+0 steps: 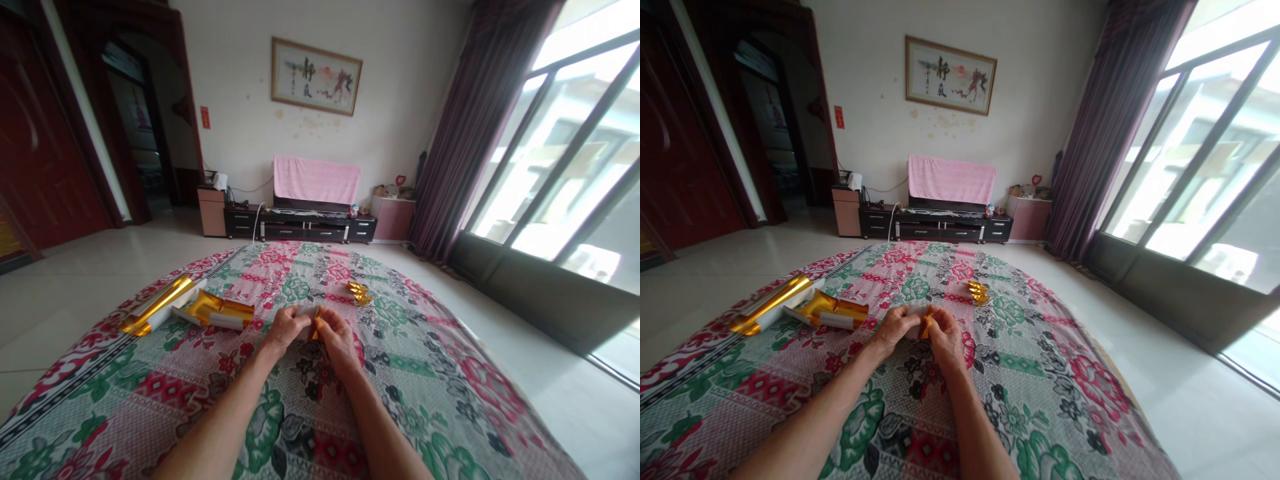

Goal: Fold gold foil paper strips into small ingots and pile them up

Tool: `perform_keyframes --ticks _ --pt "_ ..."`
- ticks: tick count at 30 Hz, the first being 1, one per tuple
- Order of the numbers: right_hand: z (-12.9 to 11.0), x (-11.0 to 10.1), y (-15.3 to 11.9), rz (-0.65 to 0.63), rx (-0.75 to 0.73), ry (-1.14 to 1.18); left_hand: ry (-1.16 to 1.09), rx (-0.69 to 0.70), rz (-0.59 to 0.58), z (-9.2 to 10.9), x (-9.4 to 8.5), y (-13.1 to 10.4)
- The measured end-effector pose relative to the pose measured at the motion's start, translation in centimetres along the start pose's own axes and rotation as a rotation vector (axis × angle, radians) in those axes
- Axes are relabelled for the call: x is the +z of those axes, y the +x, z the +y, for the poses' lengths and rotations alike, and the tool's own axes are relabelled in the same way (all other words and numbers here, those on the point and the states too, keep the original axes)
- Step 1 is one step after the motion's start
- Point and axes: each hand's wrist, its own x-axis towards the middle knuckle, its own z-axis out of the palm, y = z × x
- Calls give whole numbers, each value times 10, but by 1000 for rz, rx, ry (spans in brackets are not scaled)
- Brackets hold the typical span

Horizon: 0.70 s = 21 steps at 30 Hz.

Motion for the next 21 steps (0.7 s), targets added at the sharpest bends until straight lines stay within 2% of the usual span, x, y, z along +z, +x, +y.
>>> perform_keyframes --ticks 6,13,21 --pt "-4 -2 -1 -6 56 -20 -99 -43 -118 0 -3 -1" --pt "2 -5 3 31 48 60 -112 8 -218 7 -3 -5" --pt "1 -6 3 -35 84 100 -79 -9 -209 10 -4 -6"
